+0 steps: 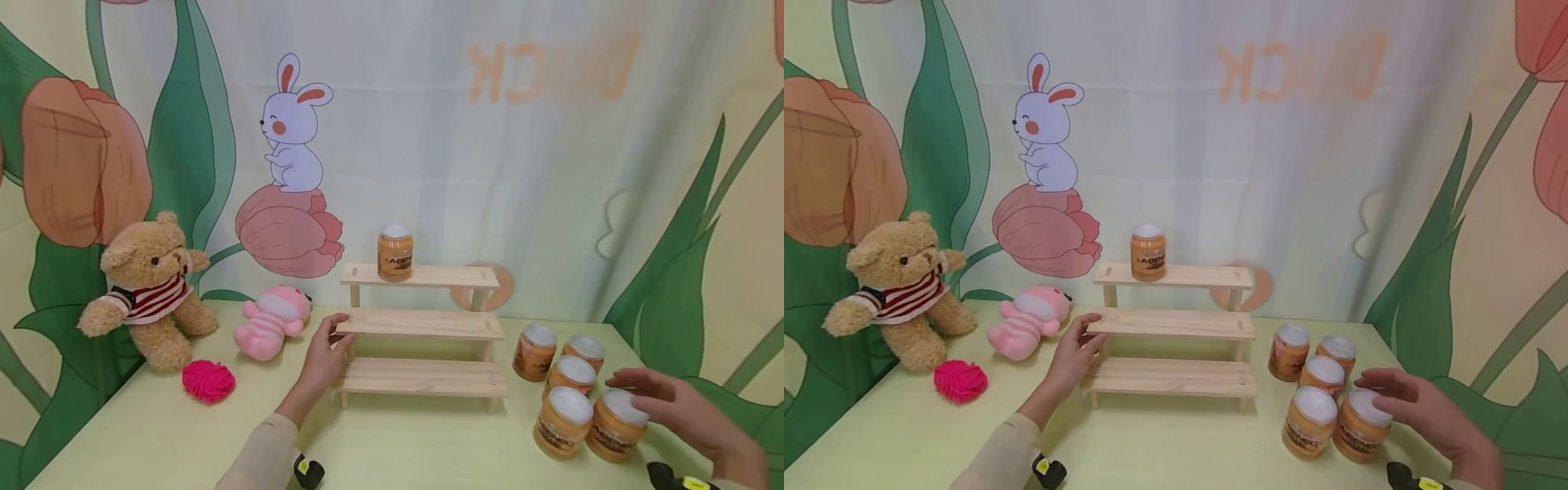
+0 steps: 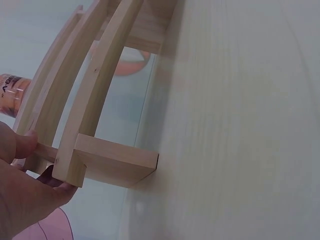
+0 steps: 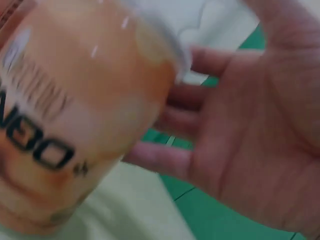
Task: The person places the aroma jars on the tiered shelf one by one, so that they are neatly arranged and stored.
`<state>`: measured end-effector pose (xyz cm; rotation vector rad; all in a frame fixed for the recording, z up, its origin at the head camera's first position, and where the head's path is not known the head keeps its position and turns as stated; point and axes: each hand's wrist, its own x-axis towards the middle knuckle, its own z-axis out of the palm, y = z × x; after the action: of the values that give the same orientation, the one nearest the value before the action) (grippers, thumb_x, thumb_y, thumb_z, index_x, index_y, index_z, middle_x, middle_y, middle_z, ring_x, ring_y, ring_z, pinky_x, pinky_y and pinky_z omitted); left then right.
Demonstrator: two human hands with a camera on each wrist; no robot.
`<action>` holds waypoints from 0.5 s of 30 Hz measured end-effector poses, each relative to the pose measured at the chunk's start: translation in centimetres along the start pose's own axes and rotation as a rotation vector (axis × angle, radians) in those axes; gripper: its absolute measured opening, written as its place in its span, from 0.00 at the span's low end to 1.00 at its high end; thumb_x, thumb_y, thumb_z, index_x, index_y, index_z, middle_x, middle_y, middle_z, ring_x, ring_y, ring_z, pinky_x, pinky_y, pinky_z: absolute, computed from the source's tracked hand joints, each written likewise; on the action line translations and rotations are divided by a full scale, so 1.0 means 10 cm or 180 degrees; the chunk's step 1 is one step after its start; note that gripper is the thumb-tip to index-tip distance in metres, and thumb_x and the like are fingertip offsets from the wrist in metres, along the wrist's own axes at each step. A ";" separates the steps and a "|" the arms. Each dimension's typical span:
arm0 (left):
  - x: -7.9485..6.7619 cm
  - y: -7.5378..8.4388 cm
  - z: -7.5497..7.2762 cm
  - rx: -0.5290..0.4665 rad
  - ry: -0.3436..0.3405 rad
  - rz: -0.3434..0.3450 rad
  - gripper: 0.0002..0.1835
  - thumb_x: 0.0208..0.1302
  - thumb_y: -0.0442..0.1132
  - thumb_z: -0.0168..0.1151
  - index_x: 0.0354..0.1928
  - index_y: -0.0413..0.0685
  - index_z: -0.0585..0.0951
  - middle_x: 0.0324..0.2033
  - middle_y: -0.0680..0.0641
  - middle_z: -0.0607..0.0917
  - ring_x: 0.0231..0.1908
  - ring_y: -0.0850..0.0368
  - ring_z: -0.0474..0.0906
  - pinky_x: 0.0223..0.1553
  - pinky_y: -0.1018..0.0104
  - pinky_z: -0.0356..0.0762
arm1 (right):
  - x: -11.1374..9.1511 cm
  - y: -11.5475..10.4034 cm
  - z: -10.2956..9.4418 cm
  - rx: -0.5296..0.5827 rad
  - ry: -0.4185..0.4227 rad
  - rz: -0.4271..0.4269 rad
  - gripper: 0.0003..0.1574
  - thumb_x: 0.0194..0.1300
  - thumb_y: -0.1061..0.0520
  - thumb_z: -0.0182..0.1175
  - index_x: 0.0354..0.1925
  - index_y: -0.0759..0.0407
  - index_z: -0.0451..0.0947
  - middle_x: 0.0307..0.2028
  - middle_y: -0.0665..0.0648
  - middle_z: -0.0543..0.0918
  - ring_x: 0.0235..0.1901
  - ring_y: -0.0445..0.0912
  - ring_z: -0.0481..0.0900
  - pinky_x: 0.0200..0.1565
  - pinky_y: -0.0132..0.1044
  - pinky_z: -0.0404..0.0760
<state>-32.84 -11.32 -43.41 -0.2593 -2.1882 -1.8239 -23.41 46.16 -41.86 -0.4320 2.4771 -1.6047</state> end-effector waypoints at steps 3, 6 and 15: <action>0.00 0.00 0.00 -0.0041 -0.0015 0.0003 0.20 0.71 0.28 0.58 0.64 0.40 0.71 0.58 0.34 0.74 0.57 0.40 0.75 0.50 0.52 0.79 | -0.02 0.16 -0.02 0.0617 -0.0464 -0.0253 0.27 0.77 0.66 0.44 0.66 0.44 0.69 0.59 0.39 0.78 0.57 0.36 0.75 0.52 0.36 0.78; 0.01 0.00 0.00 -0.0054 -0.0017 -0.0003 0.20 0.71 0.29 0.58 0.64 0.40 0.71 0.58 0.34 0.74 0.57 0.40 0.75 0.50 0.52 0.78 | -0.02 0.32 0.00 0.0981 -0.0743 -0.0323 0.30 0.75 0.67 0.45 0.65 0.39 0.70 0.60 0.41 0.77 0.58 0.37 0.75 0.55 0.36 0.76; 0.02 -0.01 -0.01 -0.0046 0.0006 -0.0005 0.21 0.70 0.28 0.59 0.63 0.40 0.72 0.58 0.34 0.75 0.56 0.40 0.76 0.49 0.55 0.79 | 0.00 0.52 0.08 0.1338 -0.0846 -0.0472 0.36 0.71 0.72 0.47 0.66 0.39 0.71 0.59 0.46 0.79 0.58 0.40 0.76 0.57 0.36 0.75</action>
<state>-33.02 -11.40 -43.41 -0.2587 -2.1752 -1.8408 -23.97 47.44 -46.94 -0.7198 1.8908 -1.9178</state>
